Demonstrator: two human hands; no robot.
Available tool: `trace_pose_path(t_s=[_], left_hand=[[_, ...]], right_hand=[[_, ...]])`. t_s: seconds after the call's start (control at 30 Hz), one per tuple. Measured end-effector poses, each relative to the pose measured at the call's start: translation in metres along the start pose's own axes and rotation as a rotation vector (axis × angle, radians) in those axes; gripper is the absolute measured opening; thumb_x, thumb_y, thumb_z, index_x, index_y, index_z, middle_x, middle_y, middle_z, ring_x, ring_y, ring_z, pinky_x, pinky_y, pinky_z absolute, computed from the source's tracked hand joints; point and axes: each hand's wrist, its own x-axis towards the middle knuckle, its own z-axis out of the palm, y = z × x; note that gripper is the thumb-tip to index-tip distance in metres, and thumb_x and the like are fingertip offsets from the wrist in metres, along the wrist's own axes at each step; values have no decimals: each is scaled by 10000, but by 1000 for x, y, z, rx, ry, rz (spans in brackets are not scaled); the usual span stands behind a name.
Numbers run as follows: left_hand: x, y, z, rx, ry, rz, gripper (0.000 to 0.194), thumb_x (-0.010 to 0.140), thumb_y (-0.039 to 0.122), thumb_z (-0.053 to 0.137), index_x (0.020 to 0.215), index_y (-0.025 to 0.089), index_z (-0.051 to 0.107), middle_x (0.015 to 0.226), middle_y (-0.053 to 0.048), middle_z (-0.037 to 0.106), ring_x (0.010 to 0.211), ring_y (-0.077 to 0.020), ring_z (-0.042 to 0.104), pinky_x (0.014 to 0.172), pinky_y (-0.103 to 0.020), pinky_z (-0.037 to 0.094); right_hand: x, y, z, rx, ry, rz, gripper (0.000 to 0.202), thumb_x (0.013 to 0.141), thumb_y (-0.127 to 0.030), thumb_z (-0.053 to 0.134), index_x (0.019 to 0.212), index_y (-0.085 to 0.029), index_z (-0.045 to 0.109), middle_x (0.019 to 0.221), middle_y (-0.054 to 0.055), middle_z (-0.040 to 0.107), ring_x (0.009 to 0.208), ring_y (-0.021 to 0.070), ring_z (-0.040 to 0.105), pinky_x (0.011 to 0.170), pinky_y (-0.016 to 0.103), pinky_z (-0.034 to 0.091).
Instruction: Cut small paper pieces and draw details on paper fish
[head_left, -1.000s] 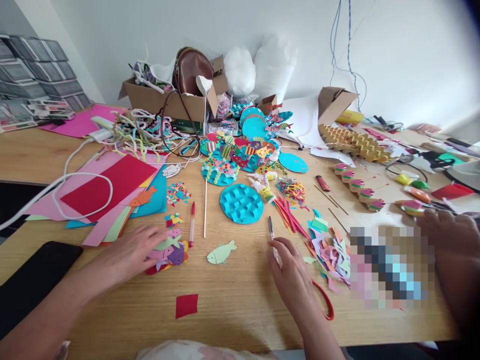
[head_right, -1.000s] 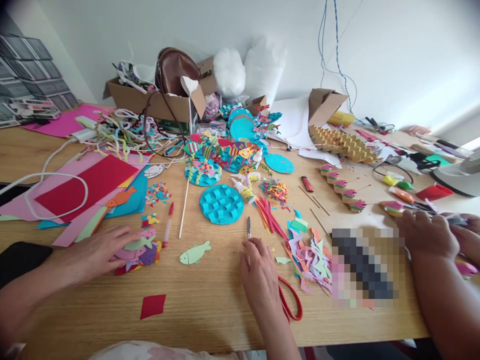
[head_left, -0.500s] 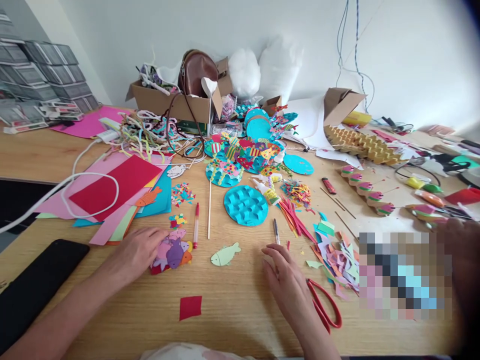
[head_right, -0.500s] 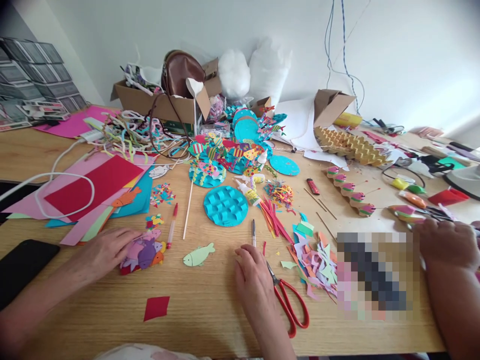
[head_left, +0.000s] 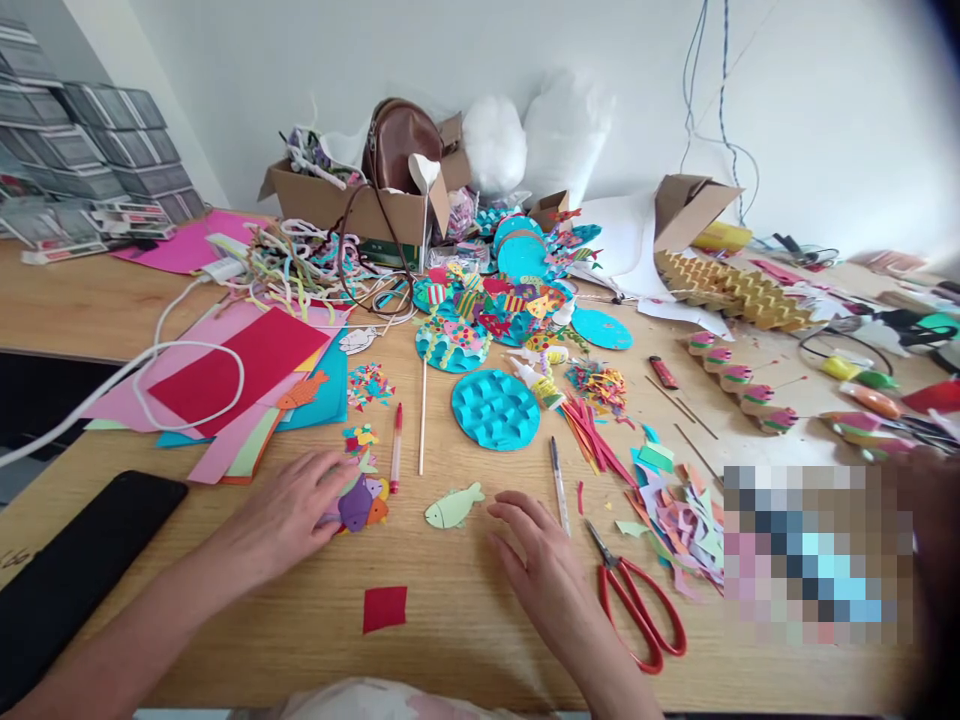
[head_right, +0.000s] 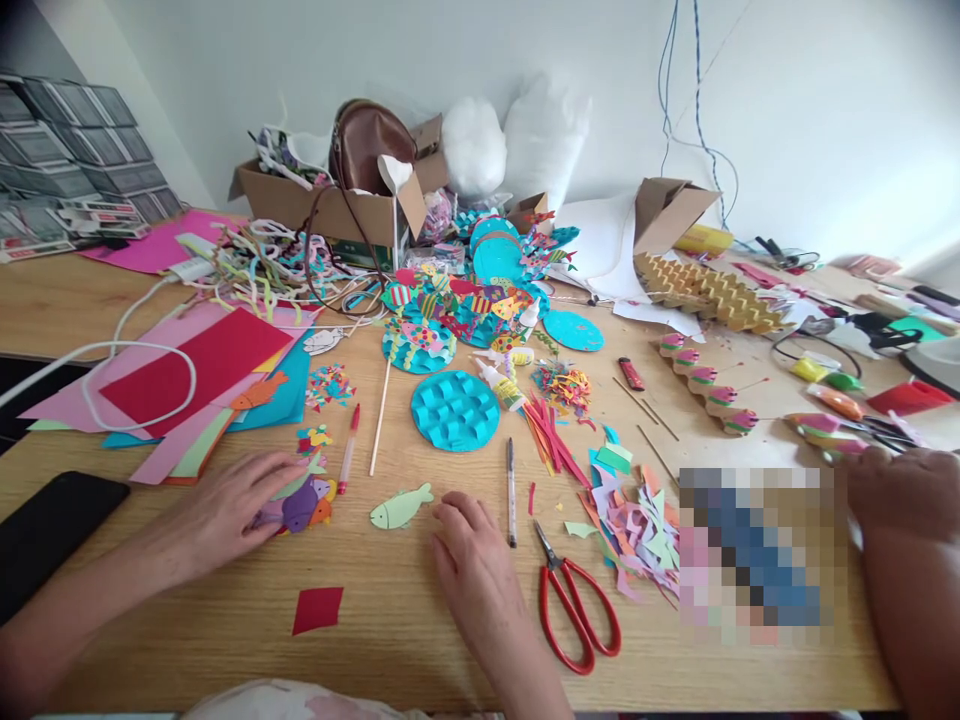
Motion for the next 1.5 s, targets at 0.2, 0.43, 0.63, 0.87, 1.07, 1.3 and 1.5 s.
trace_pose_path(t_s=[0.2,0.43,0.63,0.87,1.07,1.3,1.5], left_hand=[[3,9,5,123,27,33,486,681,4,452,1117,175,586,1163,-120,592,1046,-263,567,898,-414,460],[8,-5,3,-55,65,-30,378,810,140,365,1109,177,593,1094,-92,671,1002,-228,611,904,-386,462],[14,-16,-9,-236,-36,-152,391,839,312,339,1063,201,640,1094,-55,687,975,-213,638,869,-319,485],[12,-17,-7,-254,-65,-46,360,813,304,408,1083,226,632,1103,-38,677,1052,-202,597,931,-324,448],[3,-19,-8,-244,-91,14,344,809,323,484,1111,227,618,1189,-62,623,1101,-222,563,953,-345,433],[5,-18,-30,-298,57,-84,321,892,415,387,1047,270,628,1088,-10,659,1064,-204,566,910,-303,442],[11,-3,-20,-334,98,-52,285,869,376,420,989,228,632,1014,-34,684,993,-199,602,874,-309,461]], right_hand=[[6,-6,2,27,-55,-6,236,794,-62,506,975,-167,616,1057,97,615,970,219,587,831,356,500],[6,-6,3,37,-68,-6,229,799,-68,509,978,-160,619,1031,99,623,960,221,590,829,360,500],[6,-6,4,55,-75,1,227,808,-62,489,965,-165,616,1031,97,623,953,213,589,820,347,502],[5,-4,5,46,-82,26,245,791,-50,512,970,-182,616,1052,84,621,975,209,587,842,342,495],[16,-6,1,6,-140,75,302,752,-18,540,1012,-148,622,1111,103,609,1031,216,563,892,337,469],[28,-7,1,-39,-177,137,367,746,-41,546,1090,-155,603,1163,109,588,1068,231,545,917,369,453],[32,-6,0,-28,-170,139,355,755,-33,536,1072,-175,609,1148,94,589,1058,229,544,915,366,449]])
